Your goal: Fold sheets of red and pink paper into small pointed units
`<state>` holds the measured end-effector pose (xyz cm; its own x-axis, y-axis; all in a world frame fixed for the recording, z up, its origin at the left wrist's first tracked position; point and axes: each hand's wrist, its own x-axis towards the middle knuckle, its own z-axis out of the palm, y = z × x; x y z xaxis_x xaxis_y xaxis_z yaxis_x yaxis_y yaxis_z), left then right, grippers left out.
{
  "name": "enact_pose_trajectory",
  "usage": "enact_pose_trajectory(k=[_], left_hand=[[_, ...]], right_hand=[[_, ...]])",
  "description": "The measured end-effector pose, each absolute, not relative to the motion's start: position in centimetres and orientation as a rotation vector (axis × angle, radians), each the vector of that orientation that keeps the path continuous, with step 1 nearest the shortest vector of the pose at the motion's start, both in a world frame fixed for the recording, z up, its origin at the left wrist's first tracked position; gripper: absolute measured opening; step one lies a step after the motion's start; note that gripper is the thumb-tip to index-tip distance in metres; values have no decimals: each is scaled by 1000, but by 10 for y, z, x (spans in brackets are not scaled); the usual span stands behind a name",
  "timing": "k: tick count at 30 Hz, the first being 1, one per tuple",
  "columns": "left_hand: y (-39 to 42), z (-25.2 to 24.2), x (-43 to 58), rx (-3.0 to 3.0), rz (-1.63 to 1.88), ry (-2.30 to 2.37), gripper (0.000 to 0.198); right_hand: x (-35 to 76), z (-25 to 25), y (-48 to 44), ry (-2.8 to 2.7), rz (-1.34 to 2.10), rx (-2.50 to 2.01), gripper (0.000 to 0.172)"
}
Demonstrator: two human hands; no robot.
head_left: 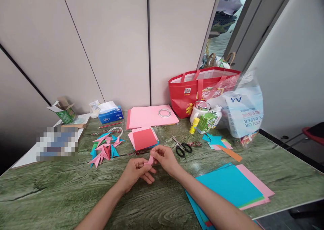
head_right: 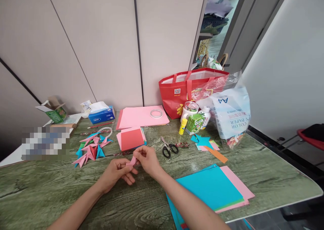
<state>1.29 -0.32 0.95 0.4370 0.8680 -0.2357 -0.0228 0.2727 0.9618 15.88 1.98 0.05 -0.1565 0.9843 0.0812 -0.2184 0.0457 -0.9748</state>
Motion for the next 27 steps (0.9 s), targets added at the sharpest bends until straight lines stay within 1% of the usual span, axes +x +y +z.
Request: enact_pose_trajectory(k=[5, 9, 13, 17, 20, 24, 27], left_hand=[[-5, 9, 15, 1102, 797, 987, 25], [-6, 9, 17, 1126, 830, 1045, 26], [-6, 9, 19, 1119, 812, 965, 25], [-7, 8, 20, 1129, 821, 935, 24], [-8, 7, 20, 1110, 832, 899, 24], [-9, 6, 21, 1084, 747, 809, 26], [-7, 7, 18, 1034, 737, 747, 23]], right_hand=[[155, 0, 18, -1199, 1369, -929, 20], [156, 2, 17, -1201, 1470, -865, 28], [161, 3, 16, -1115, 1547, -875, 23], [163, 2, 17, -1096, 1584, -865, 23], [161, 1, 17, -1119, 1524, -904, 23], [159, -1, 16, -1221, 1325, -923, 29], [157, 2, 14, -1194, 1359, -884, 28]])
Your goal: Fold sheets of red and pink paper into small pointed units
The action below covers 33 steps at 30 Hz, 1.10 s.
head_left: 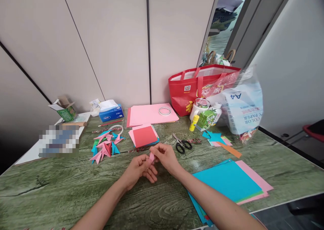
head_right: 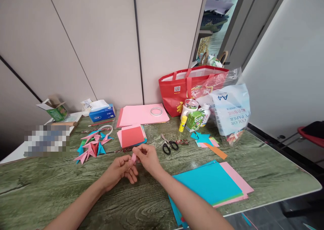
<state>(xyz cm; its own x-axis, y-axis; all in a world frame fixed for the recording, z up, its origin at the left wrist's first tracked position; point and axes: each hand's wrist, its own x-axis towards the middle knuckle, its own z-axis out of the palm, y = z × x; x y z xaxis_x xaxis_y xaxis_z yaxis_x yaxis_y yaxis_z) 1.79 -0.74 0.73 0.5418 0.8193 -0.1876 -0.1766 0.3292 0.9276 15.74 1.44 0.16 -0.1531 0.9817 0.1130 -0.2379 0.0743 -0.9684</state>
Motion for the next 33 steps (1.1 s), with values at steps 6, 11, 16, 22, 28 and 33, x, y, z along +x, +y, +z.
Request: enact_pose_trajectory(k=[6, 11, 16, 22, 28, 33], left_hand=[[-2, 11, 8, 869, 755, 491, 20], [-3, 14, 8, 902, 737, 545, 19], [-6, 19, 12, 973, 780, 664, 20], [-9, 21, 18, 1284, 911, 896, 18], [-9, 21, 18, 1289, 1093, 1011, 15], [-4, 18, 14, 1225, 1194, 1022, 18]], right_hand=[[157, 10, 10, -1046, 1666, -597, 27], [157, 10, 8, -1092, 1617, -622, 20], [157, 10, 8, -1079, 1615, -644, 24], [158, 5, 13, -1331, 1322, -823, 23], [197, 24, 25, -1880, 480, -1293, 23], [220, 32, 23, -2126, 63, -2220, 38]])
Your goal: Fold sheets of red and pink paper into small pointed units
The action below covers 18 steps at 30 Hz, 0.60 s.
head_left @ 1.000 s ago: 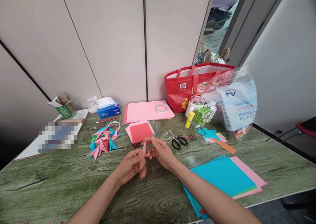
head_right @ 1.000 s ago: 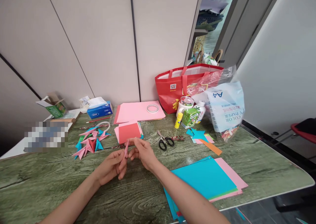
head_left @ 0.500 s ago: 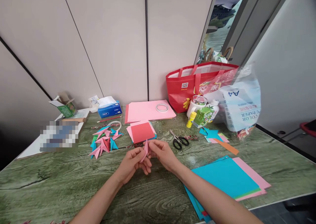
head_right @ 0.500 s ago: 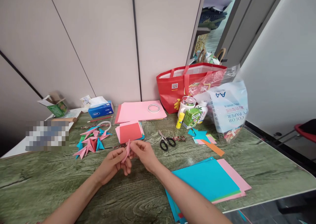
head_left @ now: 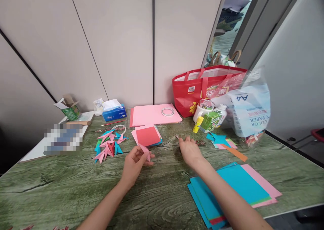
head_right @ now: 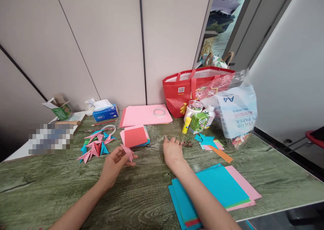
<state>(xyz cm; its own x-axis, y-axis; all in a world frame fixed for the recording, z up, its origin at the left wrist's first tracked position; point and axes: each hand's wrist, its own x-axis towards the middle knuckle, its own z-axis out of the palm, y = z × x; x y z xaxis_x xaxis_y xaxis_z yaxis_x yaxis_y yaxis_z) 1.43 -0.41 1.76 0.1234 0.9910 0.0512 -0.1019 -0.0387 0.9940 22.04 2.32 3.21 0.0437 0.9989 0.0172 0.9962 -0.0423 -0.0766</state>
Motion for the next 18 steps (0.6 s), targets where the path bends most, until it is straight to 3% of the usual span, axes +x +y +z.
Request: enact_pose_trajectory(k=[6, 12, 15, 18], left_hand=[[1, 12, 11, 1199, 1264, 1065, 20], [5, 8, 8, 1221, 1371, 1025, 13], [6, 8, 7, 1213, 1389, 1027, 12], [6, 9, 7, 1189, 1372, 1036, 13]], right_hand=[[221, 25, 24, -2146, 74, -2300, 34], [232, 25, 30, -2081, 108, -2341, 19], [236, 25, 33, -2074, 129, -2270, 24], [233, 25, 34, -1999, 492, -1818, 34]])
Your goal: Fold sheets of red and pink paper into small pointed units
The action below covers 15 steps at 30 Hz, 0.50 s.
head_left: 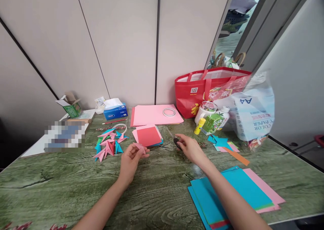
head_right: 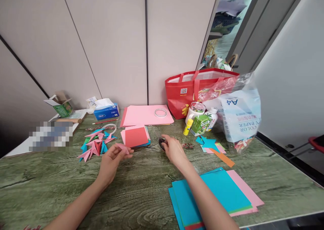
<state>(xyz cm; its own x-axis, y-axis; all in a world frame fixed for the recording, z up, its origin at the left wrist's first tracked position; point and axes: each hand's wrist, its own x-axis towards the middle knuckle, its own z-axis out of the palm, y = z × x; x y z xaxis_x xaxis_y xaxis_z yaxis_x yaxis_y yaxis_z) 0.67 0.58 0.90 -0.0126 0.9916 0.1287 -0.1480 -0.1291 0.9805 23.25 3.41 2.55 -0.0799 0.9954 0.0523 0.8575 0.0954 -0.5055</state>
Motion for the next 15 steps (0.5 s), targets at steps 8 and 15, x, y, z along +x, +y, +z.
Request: enact_pose_trajectory(k=[8, 15], left_hand=[[3, 18, 7, 1258, 1315, 1064, 15], [0, 24, 8, 1320, 1317, 1148, 9]], right_hand=[[186, 28, 8, -1810, 983, -945, 54], [175, 17, -4, -2026, 636, -1157, 45]])
